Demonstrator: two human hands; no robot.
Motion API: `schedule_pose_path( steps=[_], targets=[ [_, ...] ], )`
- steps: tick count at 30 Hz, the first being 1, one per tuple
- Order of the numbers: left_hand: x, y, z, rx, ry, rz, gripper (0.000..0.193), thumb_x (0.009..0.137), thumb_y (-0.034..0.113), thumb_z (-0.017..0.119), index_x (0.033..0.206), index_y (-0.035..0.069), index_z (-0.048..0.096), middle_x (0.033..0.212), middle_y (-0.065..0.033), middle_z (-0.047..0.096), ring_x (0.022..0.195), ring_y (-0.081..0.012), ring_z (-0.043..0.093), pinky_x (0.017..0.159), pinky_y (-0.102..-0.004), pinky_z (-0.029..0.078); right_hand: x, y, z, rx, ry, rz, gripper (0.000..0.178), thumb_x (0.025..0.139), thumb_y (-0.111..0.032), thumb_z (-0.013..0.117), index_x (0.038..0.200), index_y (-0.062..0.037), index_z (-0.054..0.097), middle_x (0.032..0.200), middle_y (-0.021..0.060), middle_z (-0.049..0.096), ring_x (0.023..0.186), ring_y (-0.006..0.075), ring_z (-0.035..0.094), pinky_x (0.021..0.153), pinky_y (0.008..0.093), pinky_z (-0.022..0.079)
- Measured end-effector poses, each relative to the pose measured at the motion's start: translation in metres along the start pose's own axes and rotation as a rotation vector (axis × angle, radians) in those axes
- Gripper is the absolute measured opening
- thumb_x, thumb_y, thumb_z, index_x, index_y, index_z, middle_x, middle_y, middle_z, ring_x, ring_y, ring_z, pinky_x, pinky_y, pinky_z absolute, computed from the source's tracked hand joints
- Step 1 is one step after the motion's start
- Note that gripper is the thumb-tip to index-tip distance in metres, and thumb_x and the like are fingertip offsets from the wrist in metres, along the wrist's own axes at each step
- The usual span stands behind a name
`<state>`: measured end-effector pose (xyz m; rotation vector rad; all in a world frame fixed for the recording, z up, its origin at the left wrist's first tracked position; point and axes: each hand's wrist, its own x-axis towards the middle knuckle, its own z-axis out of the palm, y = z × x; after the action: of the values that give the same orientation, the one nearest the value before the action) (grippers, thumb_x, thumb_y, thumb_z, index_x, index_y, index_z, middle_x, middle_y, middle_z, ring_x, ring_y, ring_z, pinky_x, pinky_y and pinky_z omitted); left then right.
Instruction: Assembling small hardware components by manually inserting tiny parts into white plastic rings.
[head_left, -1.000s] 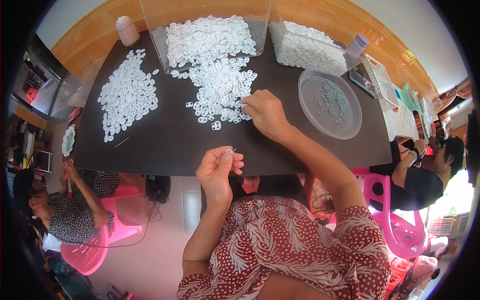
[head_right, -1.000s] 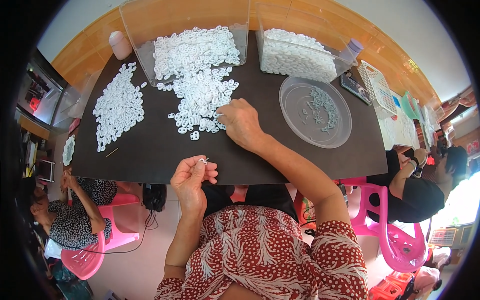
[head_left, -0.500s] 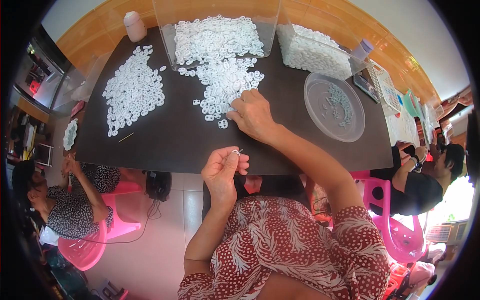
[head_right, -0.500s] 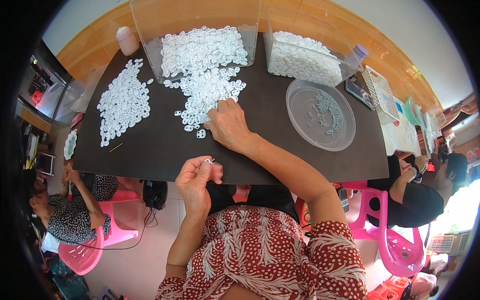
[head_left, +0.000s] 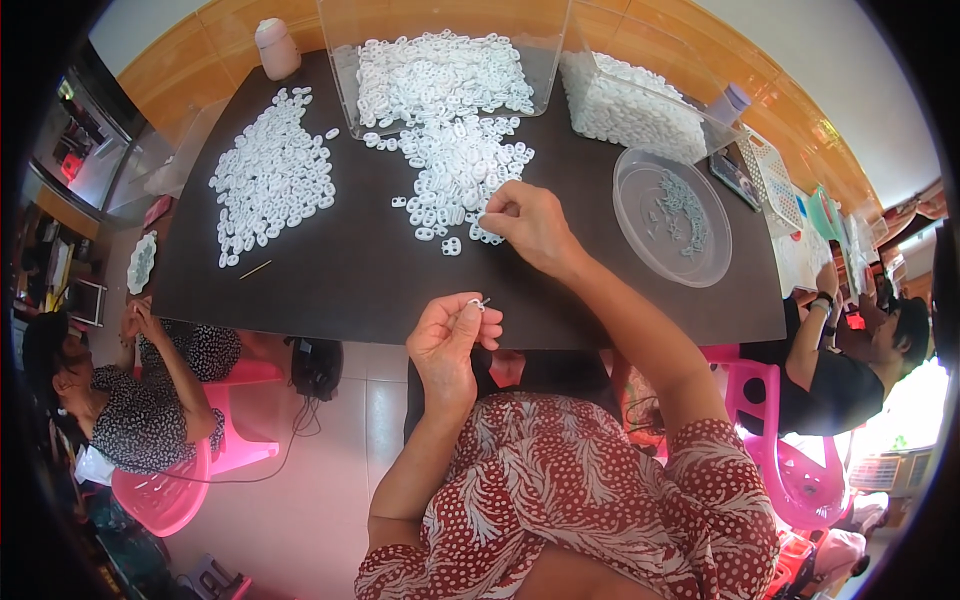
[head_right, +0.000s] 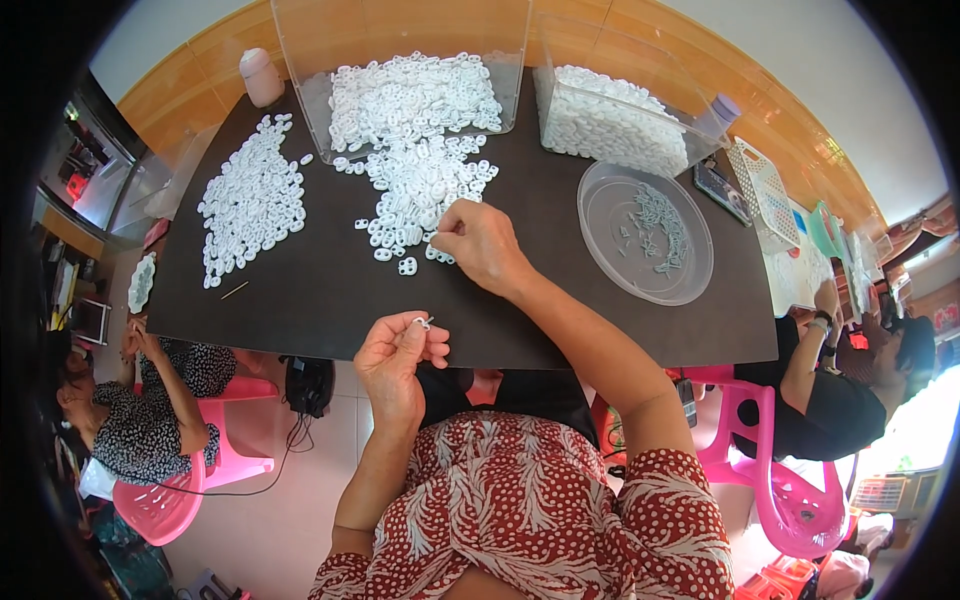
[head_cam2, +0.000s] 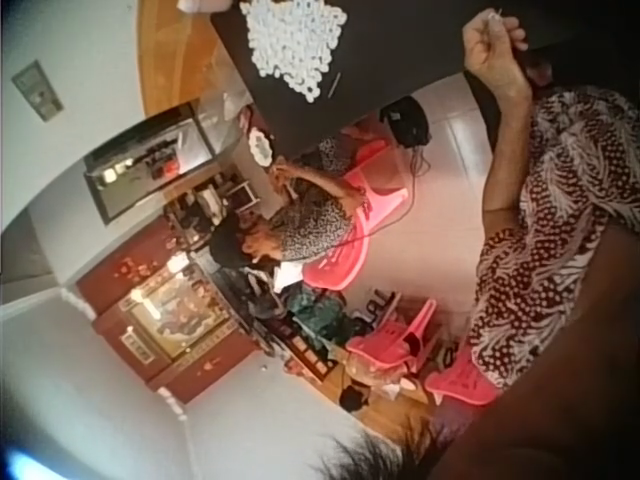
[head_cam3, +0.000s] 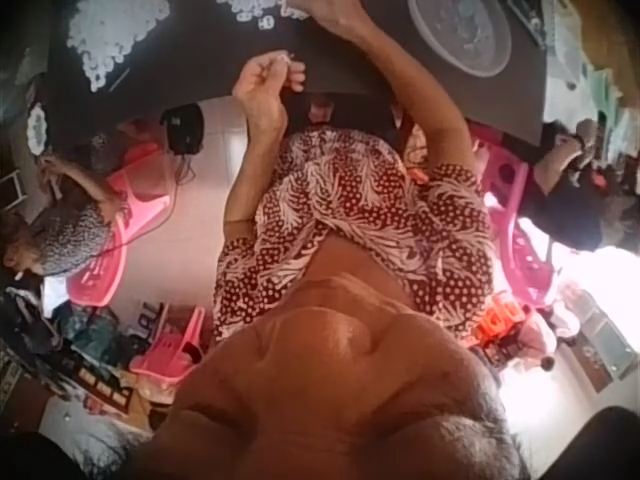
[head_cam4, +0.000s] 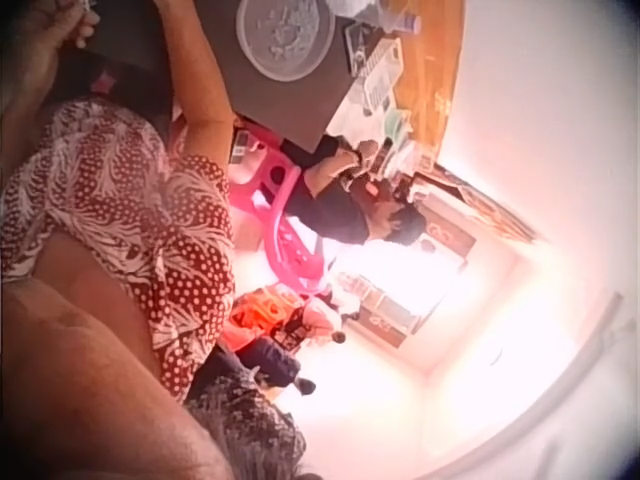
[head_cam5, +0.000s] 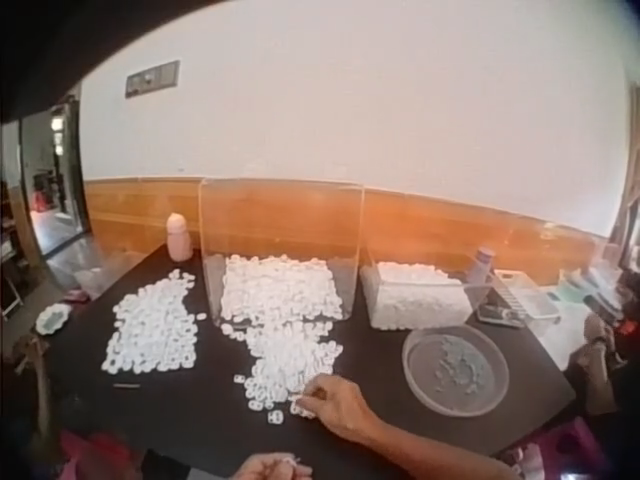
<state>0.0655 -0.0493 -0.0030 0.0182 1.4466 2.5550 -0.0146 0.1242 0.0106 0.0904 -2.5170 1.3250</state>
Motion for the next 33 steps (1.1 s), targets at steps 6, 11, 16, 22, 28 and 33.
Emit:
schedule_pose_path(
  steps=[6,11,16,22,28,33],
  targets=[
    [0.0,0.003,0.001,-0.002,0.009,-0.02,0.015,0.091,0.009,0.056,0.097,-0.005,0.058,0.079,-0.0148,0.066,0.061,-0.0149,0.06,0.053,-0.0247,0.048,-0.013,-0.009,-0.019,0.466,-0.097,0.316,0.008,0.076,-0.006,0.066,0.081,-0.0012,0.062,0.071,0.004,0.061,0.06,0.0077,0.051,0.053,0.0208,0.039],
    [0.002,0.004,0.004,0.003,0.028,-0.01,0.016,0.091,0.01,0.057,0.097,-0.004,0.058,0.079,-0.0147,0.066,0.06,-0.0149,0.06,0.053,-0.0248,0.048,-0.026,-0.011,-0.022,0.468,-0.119,0.399,0.007,0.078,-0.006,0.063,0.081,-0.0003,0.061,0.073,0.004,0.061,0.063,0.0083,0.053,0.055,0.0207,0.04],
    [0.006,0.005,0.008,0.019,0.036,-0.005,0.015,0.091,0.01,0.057,0.096,-0.004,0.058,0.079,-0.0145,0.066,0.06,-0.0148,0.061,0.052,-0.0247,0.048,-0.036,0.0,-0.018,0.017,0.055,0.105,0.006,0.078,-0.003,0.058,0.079,0.0023,0.057,0.069,0.0135,0.061,0.062,0.0279,0.059,0.06,0.0373,0.045],
    [0.008,0.001,0.007,0.036,0.045,0.0,0.015,0.091,0.011,0.057,0.095,-0.004,0.058,0.078,-0.0146,0.066,0.059,-0.0148,0.061,0.051,-0.0244,0.047,-0.034,0.013,-0.02,-0.133,0.021,0.027,0.006,0.083,-0.003,0.055,0.085,0.0023,0.057,0.072,0.0142,0.061,0.066,0.0232,0.06,0.063,0.0327,0.047],
    [0.008,0.002,0.006,0.036,0.046,-0.003,0.015,0.091,0.01,0.057,0.095,-0.004,0.058,0.078,-0.0146,0.066,0.058,-0.0147,0.06,0.051,-0.0242,0.047,-0.035,0.017,-0.023,-0.124,-0.002,0.061,0.008,0.082,-0.004,0.056,0.088,0.0009,0.06,0.075,0.0148,0.062,0.069,0.0251,0.061,0.065,0.0338,0.047],
    [0.007,0.003,0.005,0.02,0.044,-0.019,0.014,0.09,0.009,0.057,0.095,-0.004,0.058,0.079,-0.0148,0.065,0.06,-0.0147,0.06,0.053,-0.0236,0.047,-0.039,0.013,-0.025,-0.317,0.061,-0.134,0.009,0.078,-0.003,0.06,0.087,-0.0018,0.063,0.077,0.0123,0.061,0.076,0.0287,0.058,0.068,0.0376,0.046]
  ],
)
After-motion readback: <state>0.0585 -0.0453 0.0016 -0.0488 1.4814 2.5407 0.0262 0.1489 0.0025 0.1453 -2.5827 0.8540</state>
